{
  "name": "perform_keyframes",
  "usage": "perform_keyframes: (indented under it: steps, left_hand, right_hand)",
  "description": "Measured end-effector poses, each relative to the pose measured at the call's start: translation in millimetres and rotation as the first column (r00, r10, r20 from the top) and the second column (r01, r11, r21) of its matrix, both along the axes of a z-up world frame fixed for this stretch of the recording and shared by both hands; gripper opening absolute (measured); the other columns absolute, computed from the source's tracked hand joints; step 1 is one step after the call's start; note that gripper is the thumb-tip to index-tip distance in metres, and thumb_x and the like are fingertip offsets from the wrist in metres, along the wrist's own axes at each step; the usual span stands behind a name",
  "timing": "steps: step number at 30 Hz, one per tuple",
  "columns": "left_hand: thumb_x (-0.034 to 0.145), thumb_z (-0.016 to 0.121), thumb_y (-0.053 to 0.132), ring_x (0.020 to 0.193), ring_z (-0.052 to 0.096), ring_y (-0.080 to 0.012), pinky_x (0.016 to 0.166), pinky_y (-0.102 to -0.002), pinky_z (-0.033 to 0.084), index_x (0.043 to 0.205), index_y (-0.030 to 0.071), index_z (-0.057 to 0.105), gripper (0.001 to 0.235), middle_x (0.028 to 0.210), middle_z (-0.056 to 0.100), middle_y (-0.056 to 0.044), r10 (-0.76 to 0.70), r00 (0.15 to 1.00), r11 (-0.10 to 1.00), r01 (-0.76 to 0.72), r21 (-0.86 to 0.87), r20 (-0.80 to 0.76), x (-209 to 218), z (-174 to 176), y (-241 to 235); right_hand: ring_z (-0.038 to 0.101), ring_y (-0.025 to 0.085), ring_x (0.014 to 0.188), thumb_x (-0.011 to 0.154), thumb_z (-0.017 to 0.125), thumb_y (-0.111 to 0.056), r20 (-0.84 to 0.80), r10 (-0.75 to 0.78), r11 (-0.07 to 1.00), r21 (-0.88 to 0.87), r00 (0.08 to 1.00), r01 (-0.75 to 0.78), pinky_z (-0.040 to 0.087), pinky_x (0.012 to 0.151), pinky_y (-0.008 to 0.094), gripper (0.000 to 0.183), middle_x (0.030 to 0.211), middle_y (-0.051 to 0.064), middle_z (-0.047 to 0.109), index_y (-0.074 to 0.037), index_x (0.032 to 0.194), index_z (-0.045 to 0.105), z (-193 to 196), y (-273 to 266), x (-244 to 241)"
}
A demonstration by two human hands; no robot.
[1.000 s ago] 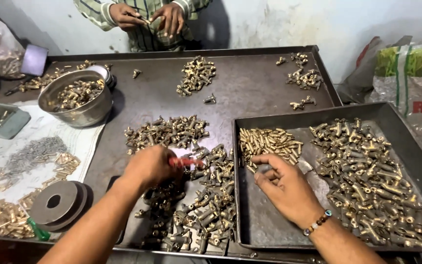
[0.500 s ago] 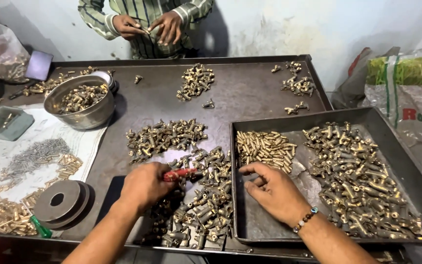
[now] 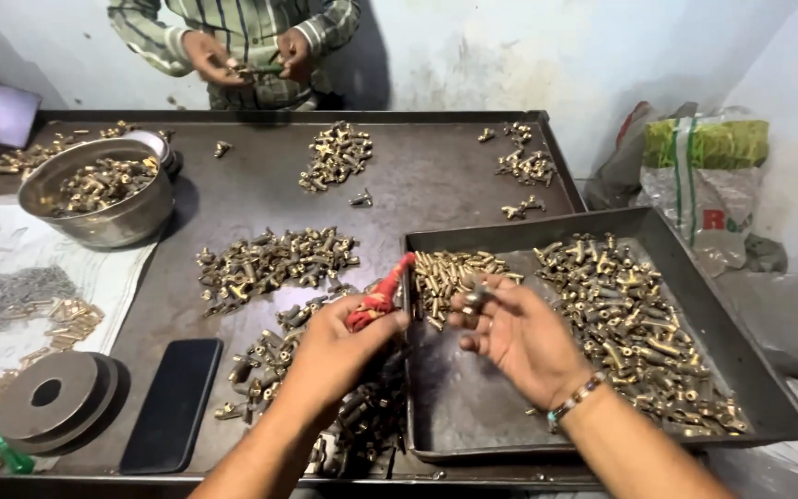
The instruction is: Trimming and sorting small brass fittings using pliers on a workbench.
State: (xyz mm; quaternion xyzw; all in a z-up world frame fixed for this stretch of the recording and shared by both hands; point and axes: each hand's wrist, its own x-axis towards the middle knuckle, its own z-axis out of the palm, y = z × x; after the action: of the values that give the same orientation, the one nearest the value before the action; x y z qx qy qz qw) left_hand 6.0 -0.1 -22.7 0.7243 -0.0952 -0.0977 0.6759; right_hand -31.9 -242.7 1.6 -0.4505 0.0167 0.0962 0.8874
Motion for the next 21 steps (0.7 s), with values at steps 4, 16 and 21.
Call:
perform_keyframes:
  steps: [4, 16, 21]
  left_hand:
    - [0.081, 0.075, 0.011, 0.066, 0.055, -0.0009, 0.059, -0.02, 0.044, 0.107, 0.006, 0.07, 0.027, 0.075, 0.065, 0.011, -0.072, 0.997, 0.992, 0.068, -0.105, -0.039, -8.4, -11.8, 2.4]
    - [0.079, 0.076, 0.004, 0.058, 0.057, -0.0074, 0.054, -0.026, 0.048, 0.102, 0.005, 0.066, 0.024, 0.07, 0.065, 0.003, -0.013, 0.973, 0.989, -0.021, -0.144, -0.232, -28.5, -16.3, 8.7]
    - [0.081, 0.084, 0.006, 0.068, 0.051, -0.0073, 0.061, -0.028, 0.045, 0.095, 0.0, 0.068, 0.022, 0.074, 0.06, 0.003, 0.091, 0.995, 0.996, -0.091, 0.001, 0.036, -24.2, -36.0, 9.6]
  right_hand:
    - [0.074, 0.025, 0.09, 0.092, 0.054, -0.03, -0.098, -0.036, 0.999, -0.02, 0.995, 0.034, 0.061, 0.072, 0.037, 0.03, 0.092, 0.012, 0.072, -0.005, 0.108, 0.062, -16.6, -17.2, 15.7]
    - [0.071, 0.032, 0.094, 0.074, 0.082, -0.03, 0.063, 0.076, -0.26, -0.962, 0.995, 0.08, 0.055, 0.086, 0.045, 0.026, 0.097, 0.012, 0.076, -0.017, 0.096, 0.077, -42.9, 35.9, 44.7]
    - [0.07, 0.032, 0.095, 0.08, 0.076, -0.025, 0.109, 0.054, -0.253, -0.96, 0.993, 0.12, 0.055, 0.085, 0.046, 0.017, 0.095, 0.011, 0.075, -0.018, 0.096, 0.077, -52.7, 23.4, 47.6]
